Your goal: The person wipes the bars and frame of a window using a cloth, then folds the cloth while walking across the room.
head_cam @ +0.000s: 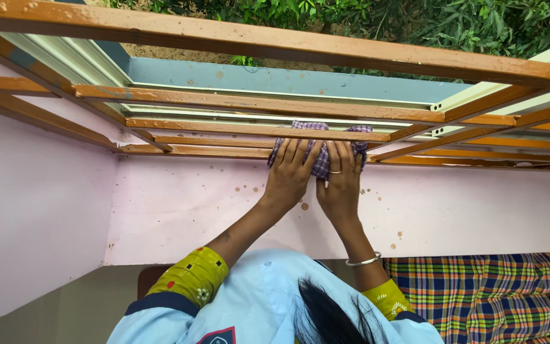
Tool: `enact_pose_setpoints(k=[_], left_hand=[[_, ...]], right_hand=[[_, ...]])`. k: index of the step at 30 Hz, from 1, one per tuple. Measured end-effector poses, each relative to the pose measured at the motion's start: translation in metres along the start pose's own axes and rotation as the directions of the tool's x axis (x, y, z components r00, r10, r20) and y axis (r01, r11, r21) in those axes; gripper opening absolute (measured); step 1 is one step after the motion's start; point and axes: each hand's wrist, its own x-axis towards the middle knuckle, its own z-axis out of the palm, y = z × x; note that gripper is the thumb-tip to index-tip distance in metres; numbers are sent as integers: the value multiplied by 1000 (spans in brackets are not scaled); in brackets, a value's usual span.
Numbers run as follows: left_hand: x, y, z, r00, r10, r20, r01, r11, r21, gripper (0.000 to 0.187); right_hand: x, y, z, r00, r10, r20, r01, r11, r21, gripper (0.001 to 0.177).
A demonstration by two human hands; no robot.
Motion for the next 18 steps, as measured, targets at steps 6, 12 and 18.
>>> enact_pose_setpoints(k=[6,12,18], left_hand=[[-40,-85,-51,984,-140,-109,163,955,247,57],[-95,-148,-134,932,-337,-136,355,922,153,62],[-61,-107,-91,940,-296,-170,325,927,185,63]], right_hand=[[26,-66,77,956,-292,22,291,938,-189,74],[48,-182,125,906,-422,43,424,904,-53,71],[36,-110,83,910,-412,-45,406,909,-99,72]])
